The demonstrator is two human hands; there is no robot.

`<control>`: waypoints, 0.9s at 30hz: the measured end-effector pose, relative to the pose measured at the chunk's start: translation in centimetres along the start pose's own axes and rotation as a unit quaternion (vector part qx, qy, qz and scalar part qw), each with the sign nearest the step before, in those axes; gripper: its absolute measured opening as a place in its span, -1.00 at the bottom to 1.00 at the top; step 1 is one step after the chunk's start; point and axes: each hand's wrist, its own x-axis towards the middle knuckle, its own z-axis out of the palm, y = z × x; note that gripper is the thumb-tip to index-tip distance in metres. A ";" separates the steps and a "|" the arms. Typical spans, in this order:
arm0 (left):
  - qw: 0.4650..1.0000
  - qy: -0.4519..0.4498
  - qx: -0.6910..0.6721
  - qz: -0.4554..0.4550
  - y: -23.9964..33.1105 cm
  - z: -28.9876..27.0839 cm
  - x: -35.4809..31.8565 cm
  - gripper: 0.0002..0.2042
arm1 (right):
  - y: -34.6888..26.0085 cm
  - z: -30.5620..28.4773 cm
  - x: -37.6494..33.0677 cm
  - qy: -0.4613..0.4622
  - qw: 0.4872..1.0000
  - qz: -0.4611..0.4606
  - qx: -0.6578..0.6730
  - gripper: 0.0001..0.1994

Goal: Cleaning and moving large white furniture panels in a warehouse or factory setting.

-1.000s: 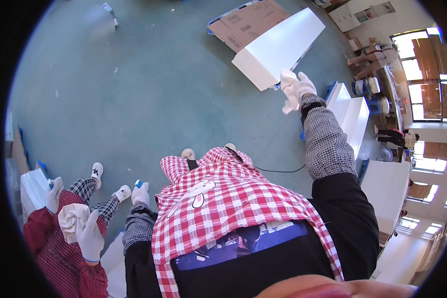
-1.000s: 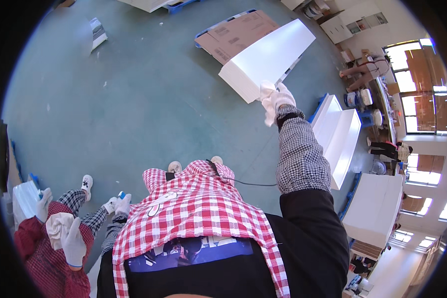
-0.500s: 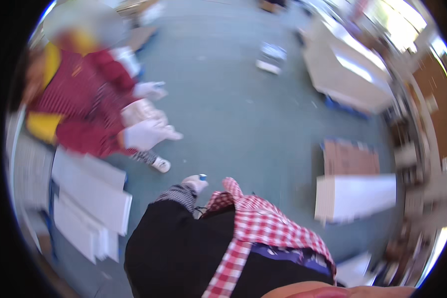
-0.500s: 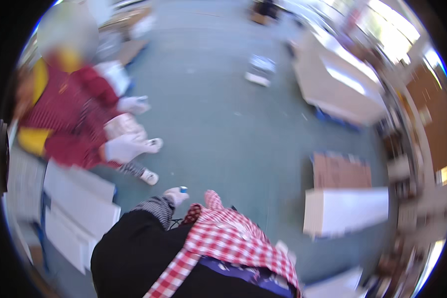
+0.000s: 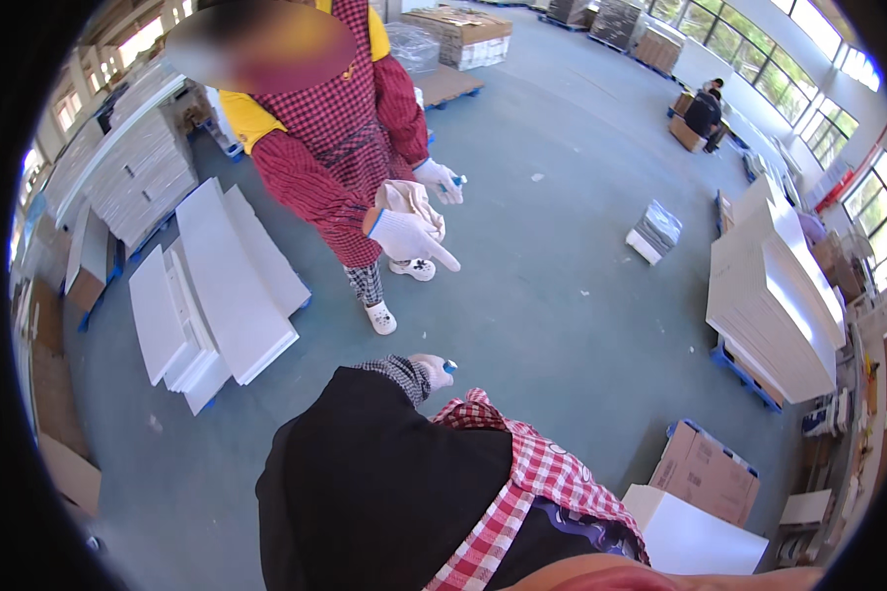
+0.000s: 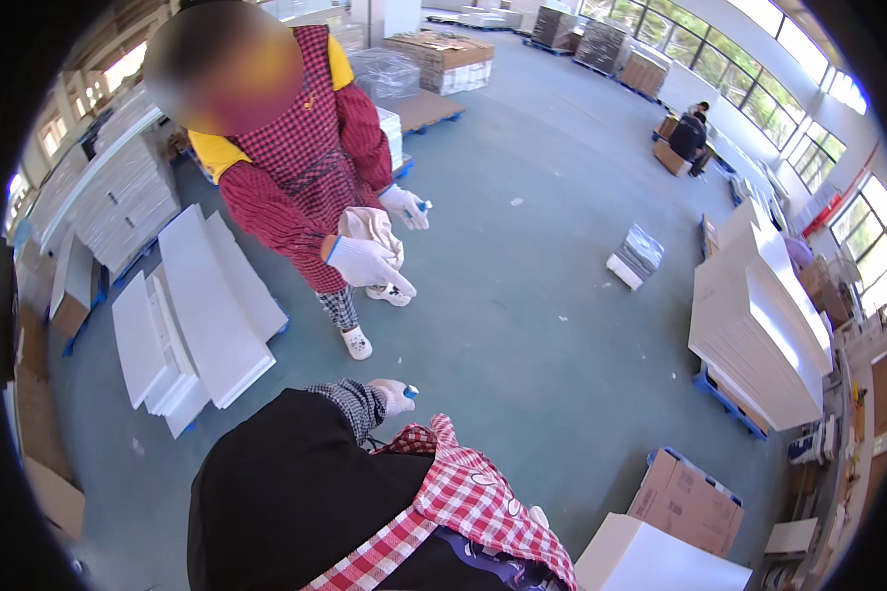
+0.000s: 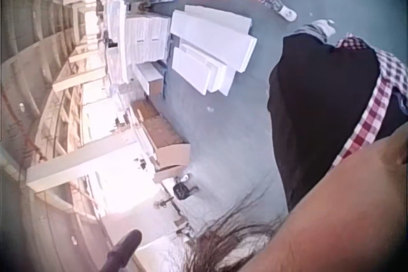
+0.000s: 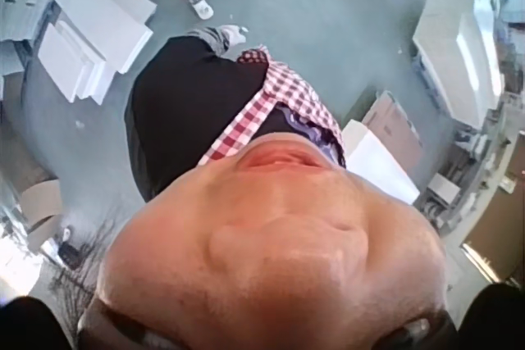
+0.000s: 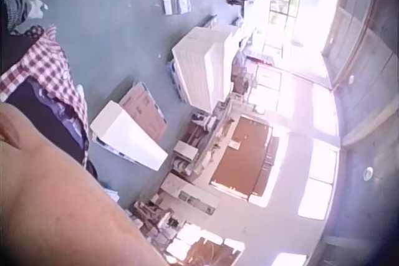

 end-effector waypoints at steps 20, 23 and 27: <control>0.999 -0.018 -0.045 -0.022 -5.9 -0.4 -4.9 -0.56 | -0.5 4.5 -1.0 -0.037 0.990 0.075 0.111 -0.58; 0.999 -0.020 -0.029 -0.005 -8.7 -0.8 -4.3 -0.54 | -2.8 6.8 -2.5 -0.031 0.983 0.113 0.144 -0.58; 0.998 -0.051 -0.012 0.022 -12.8 -1.7 -3.0 -0.52 | -6.7 10.8 -4.8 -0.020 0.965 0.175 0.194 -0.59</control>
